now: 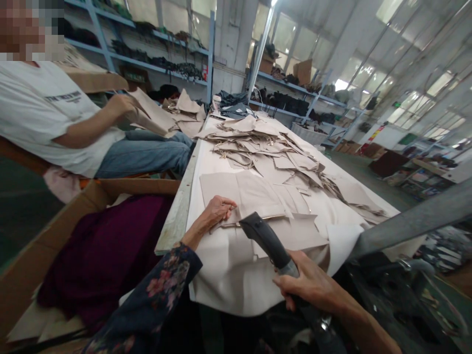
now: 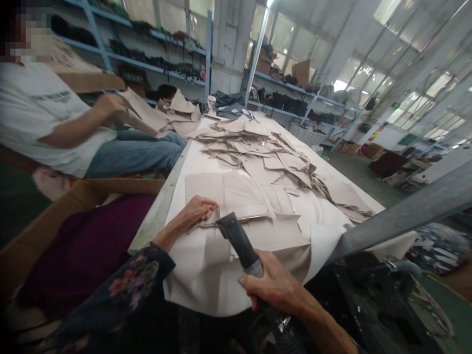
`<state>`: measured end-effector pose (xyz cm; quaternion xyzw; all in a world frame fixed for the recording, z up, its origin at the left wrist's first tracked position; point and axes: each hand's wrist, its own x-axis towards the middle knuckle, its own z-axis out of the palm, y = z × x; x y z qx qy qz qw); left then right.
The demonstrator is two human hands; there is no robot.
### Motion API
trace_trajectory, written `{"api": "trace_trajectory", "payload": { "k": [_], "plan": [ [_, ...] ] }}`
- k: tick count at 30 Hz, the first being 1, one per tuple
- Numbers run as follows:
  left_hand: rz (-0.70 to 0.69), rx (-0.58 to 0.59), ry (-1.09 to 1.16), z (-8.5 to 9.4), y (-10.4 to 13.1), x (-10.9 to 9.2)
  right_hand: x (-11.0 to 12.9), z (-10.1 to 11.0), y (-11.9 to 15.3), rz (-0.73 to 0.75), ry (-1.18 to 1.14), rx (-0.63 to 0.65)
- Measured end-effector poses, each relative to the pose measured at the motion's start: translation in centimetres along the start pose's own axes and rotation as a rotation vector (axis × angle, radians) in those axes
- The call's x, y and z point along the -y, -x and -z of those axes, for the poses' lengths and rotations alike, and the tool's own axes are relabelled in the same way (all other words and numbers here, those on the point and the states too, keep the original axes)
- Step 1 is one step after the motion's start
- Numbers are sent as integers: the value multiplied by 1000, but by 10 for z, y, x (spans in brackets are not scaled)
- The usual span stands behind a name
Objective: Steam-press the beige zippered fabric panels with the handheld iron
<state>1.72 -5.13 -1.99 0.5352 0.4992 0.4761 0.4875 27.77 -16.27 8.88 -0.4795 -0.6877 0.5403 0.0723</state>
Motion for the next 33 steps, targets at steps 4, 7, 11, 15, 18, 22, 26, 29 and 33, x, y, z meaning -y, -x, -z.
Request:
{"api": "trace_trajectory", "payload": {
  "k": [4,7,11,15,18,22,26,29,33],
  "plan": [
    [25,-2,-15,1,-2,1,10,-15,-7,-19,90,-56],
    [29,0,-3,2,-1,0,12,-22,-19,-32,151,-100],
    [11,12,45,3,3,-4,9,-21,-33,-15,207,-177],
    [15,22,64,3,5,-4,5,-10,-32,-13,228,-262],
    [4,25,59,3,4,-2,3,-5,-23,3,206,-243],
    [-3,22,26,3,1,0,8,-12,-9,22,179,-175],
    [-31,24,-69,2,3,-1,14,-25,-2,-8,183,-150],
    [-151,-11,-288,-1,9,-4,14,-26,2,-23,185,-154],
    [-397,5,-767,-4,11,-10,4,-19,10,-53,142,-180]
  ]
}}
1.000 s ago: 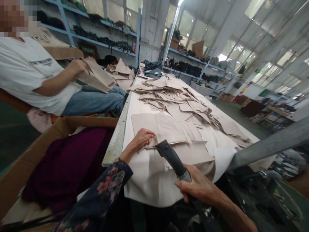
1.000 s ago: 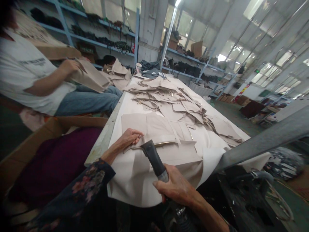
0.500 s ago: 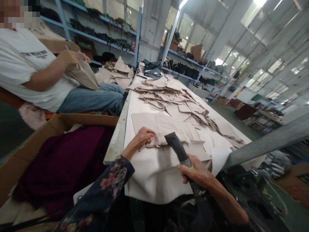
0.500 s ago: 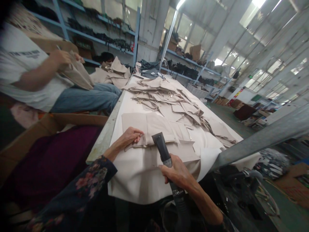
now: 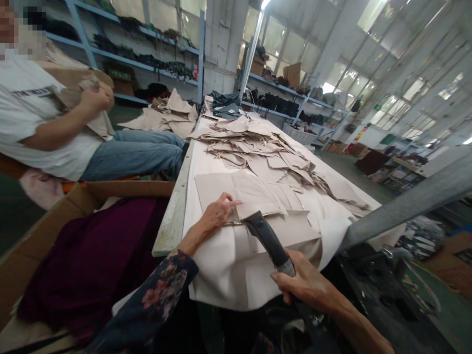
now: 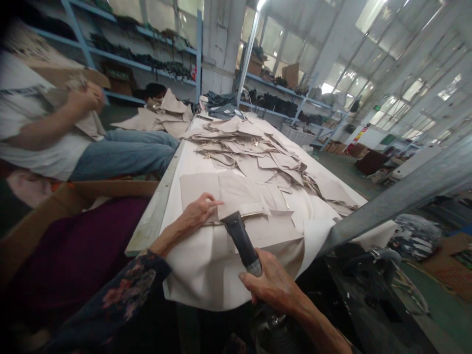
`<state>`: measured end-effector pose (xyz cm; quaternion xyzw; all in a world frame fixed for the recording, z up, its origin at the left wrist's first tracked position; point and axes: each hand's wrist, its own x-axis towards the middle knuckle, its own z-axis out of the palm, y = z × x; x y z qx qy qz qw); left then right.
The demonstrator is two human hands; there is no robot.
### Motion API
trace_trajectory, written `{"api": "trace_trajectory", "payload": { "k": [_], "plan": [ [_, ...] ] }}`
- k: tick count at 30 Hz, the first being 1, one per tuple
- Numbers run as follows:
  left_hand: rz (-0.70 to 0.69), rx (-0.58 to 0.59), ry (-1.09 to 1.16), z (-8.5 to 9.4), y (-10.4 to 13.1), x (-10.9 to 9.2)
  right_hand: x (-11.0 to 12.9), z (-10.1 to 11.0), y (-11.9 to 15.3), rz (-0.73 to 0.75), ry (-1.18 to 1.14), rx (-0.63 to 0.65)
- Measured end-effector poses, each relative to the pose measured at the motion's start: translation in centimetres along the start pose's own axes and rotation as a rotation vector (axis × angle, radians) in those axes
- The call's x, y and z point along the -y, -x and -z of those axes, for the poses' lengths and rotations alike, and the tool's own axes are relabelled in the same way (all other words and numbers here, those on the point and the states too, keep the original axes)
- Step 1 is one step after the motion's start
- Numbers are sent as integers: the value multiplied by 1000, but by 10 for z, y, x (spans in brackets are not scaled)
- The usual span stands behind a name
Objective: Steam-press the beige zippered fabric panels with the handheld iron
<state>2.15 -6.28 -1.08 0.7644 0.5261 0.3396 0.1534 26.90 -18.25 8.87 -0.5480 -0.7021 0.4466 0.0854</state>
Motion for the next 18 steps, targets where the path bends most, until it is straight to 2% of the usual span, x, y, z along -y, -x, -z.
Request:
{"api": "trace_trajectory", "payload": {
  "k": [3,6,8,12,16,18],
  "plan": [
    [-103,75,-194,5,-9,-1,-11,6,7,1,-49,-5],
    [-165,160,-201,11,-23,-4,-22,12,13,0,-94,-27],
    [-165,174,-196,13,-32,-11,-29,18,17,-8,-115,-63],
    [-184,91,-173,5,-45,-41,-39,30,26,6,-169,-138],
    [-132,-57,-129,-19,-58,-77,-39,36,35,31,-215,-212],
    [-93,-93,-86,-32,-64,-89,-39,36,37,31,-237,-236]
  ]
}}
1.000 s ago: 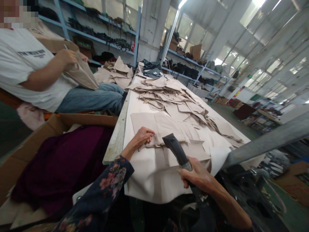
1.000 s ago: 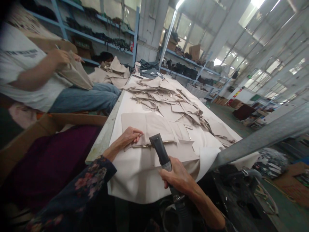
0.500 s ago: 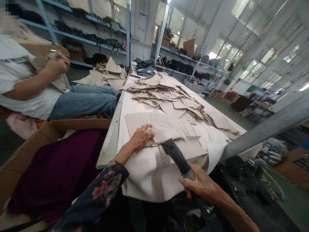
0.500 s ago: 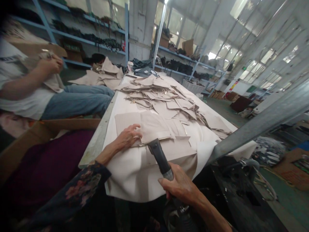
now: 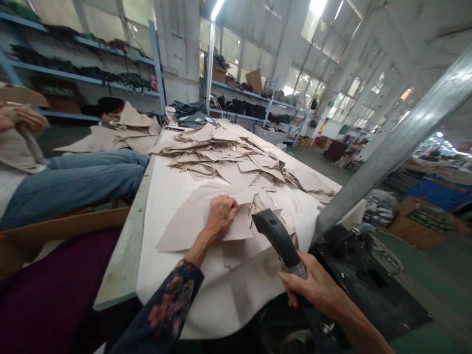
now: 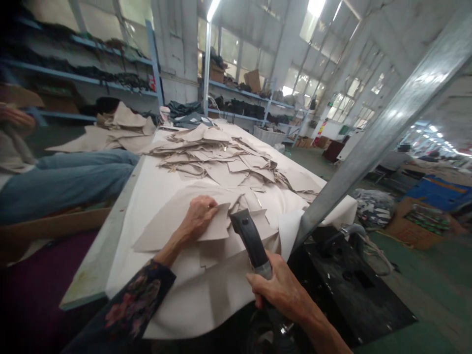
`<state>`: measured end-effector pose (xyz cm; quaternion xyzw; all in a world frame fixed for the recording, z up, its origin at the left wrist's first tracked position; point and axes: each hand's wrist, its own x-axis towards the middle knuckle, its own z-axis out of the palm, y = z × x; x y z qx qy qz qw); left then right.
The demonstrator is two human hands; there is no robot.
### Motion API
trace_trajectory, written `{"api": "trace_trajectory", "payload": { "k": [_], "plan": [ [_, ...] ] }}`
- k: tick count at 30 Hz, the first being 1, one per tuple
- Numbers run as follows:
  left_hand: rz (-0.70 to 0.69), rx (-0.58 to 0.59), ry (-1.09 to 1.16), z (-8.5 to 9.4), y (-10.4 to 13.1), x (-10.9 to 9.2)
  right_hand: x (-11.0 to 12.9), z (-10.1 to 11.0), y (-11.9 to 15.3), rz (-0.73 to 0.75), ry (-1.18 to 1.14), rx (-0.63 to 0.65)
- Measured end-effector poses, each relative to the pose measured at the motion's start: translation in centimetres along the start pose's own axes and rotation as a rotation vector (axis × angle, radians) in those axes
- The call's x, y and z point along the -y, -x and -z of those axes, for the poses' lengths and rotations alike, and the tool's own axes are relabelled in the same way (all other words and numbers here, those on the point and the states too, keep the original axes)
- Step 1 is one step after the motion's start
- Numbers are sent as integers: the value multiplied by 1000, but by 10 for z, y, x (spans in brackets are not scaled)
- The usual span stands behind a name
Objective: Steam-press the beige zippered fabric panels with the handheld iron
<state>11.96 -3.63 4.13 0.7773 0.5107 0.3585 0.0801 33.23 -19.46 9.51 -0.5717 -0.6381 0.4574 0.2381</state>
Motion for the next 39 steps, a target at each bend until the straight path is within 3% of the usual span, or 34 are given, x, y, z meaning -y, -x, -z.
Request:
{"api": "trace_trajectory", "payload": {
  "k": [5,14,20,26,29,35,37,39],
  "plan": [
    [81,11,168,-25,-6,-7,-6,-4,-8,-4,-43,-6],
    [167,75,435,-37,5,7,-18,-4,-49,-1,-83,4],
    [182,71,428,-41,7,10,-17,13,-63,27,-18,-119],
    [161,71,426,-38,7,10,-15,12,-42,0,-45,-9],
    [136,74,395,-38,8,10,-18,4,-45,-46,-30,10],
    [38,117,207,-43,11,6,-16,9,-67,-13,64,-122],
    [1,87,136,-40,16,8,-12,14,-66,-2,78,-97],
    [10,-29,34,-31,24,15,-8,18,-61,4,47,-22]
  ]
}}
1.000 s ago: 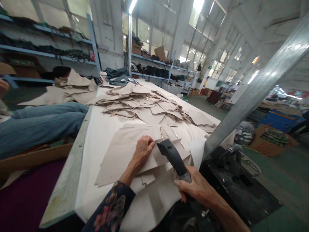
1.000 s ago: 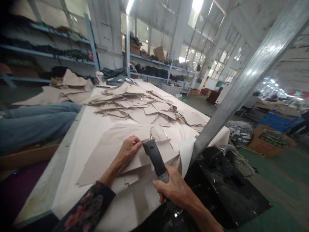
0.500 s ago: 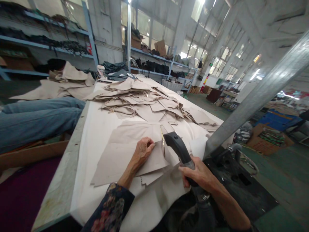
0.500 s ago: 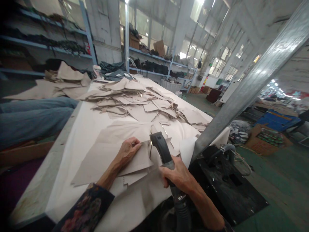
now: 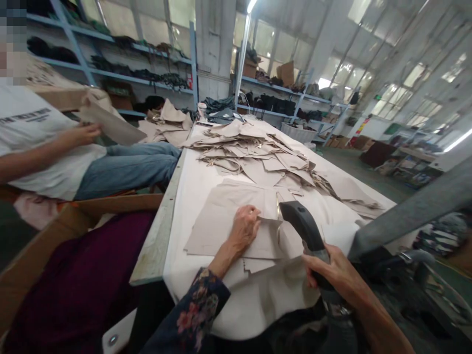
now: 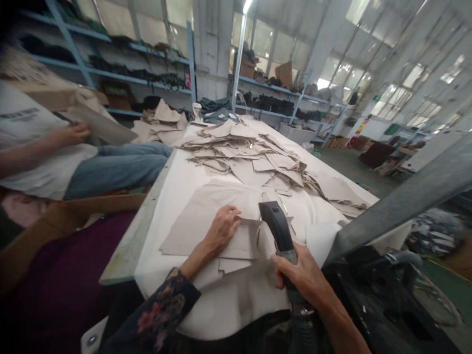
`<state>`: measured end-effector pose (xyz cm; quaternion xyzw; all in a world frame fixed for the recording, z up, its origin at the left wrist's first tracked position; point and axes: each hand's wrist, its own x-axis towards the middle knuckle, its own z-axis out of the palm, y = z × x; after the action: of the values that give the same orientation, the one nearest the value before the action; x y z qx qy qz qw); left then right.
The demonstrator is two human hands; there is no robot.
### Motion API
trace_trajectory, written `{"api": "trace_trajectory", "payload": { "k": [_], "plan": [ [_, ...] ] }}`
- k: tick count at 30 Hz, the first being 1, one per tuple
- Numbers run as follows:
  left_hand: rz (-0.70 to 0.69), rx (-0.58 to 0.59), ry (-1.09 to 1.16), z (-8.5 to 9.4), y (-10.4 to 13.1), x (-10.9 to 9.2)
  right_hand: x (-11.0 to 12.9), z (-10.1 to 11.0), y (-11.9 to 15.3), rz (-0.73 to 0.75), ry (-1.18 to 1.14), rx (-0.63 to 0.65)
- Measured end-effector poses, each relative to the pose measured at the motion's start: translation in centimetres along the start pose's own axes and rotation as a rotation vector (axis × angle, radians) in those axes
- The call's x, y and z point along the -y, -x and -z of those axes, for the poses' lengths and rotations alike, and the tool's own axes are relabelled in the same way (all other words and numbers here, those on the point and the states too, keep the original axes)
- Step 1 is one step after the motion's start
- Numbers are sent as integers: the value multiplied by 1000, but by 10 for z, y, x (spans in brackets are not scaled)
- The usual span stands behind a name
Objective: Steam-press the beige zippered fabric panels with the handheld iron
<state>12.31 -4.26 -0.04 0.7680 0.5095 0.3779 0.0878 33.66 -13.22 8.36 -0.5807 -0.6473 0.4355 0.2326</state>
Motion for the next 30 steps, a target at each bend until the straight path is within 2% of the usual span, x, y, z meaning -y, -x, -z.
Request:
{"api": "trace_trajectory", "payload": {
  "k": [2,4,5,7,10,15,18,22,25,30],
  "plan": [
    [120,-175,-141,15,10,12,5,-1,7,6,-45,78],
    [344,-315,-292,33,21,29,9,-6,13,5,-68,148],
    [456,-340,-349,41,26,37,12,-10,14,3,-77,177],
    [593,-302,-398,52,33,52,17,-19,13,8,-95,219],
    [610,-223,-353,59,38,66,24,-33,7,40,-109,265],
    [591,-293,-69,65,32,71,32,-53,-7,62,-103,377],
    [629,-321,136,71,30,73,36,-63,-15,42,-121,426],
    [723,-388,498,68,32,79,43,-74,-23,56,-101,443],
    [743,-437,734,64,33,83,50,-79,-31,81,-68,433],
    [782,-493,857,65,31,79,55,-87,-44,88,-36,406]
  ]
}}
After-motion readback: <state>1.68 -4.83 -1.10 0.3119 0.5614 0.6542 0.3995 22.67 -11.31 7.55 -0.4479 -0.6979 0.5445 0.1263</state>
